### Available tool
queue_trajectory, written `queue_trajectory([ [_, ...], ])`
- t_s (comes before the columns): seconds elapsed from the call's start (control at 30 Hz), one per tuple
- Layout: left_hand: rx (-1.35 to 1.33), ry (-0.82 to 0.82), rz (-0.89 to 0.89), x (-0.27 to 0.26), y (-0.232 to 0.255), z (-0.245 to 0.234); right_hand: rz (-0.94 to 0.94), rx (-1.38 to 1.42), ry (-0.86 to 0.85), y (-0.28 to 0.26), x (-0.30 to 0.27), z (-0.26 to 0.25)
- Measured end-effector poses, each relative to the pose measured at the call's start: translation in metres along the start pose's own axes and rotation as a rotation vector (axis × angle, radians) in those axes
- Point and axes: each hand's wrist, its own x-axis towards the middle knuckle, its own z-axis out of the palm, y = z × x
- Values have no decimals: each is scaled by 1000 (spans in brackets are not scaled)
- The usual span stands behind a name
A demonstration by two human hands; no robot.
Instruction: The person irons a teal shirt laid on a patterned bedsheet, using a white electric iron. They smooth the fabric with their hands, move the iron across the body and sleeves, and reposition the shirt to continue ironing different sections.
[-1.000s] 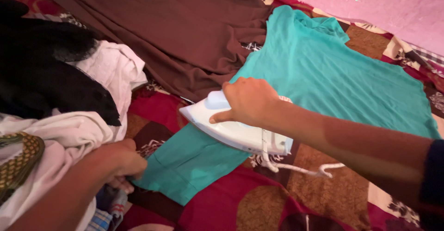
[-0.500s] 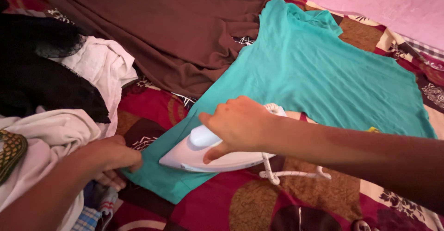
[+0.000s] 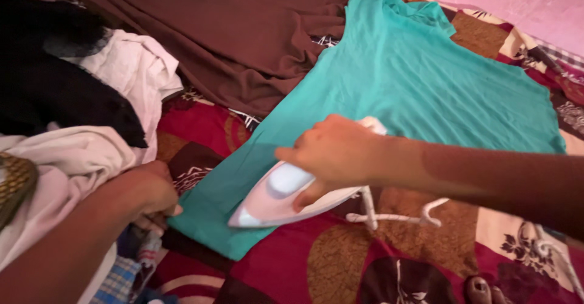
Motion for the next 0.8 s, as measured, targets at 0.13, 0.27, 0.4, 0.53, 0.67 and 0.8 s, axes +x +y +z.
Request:
queue_trajectory([
  [0.13,39,-20,-5,7,2,2,-33,-15,39,-15,8,1],
  [0.27,61,-24,-13,6,5,1,-93,44,-4,-31,14,3],
  [0.4,6,4,-3,7,1,4,-144,27,41,-23,15,4],
  [0.53,2,-6,58,12,-5,2,-83,-36,-8,-12,13,-4],
  [0.67,147,-8,6,8,3,1,-150,38,77,-30,18,-1],
  [0.8,131,-2,6,-3,7,0,-183,113,29,-44,22,4],
])
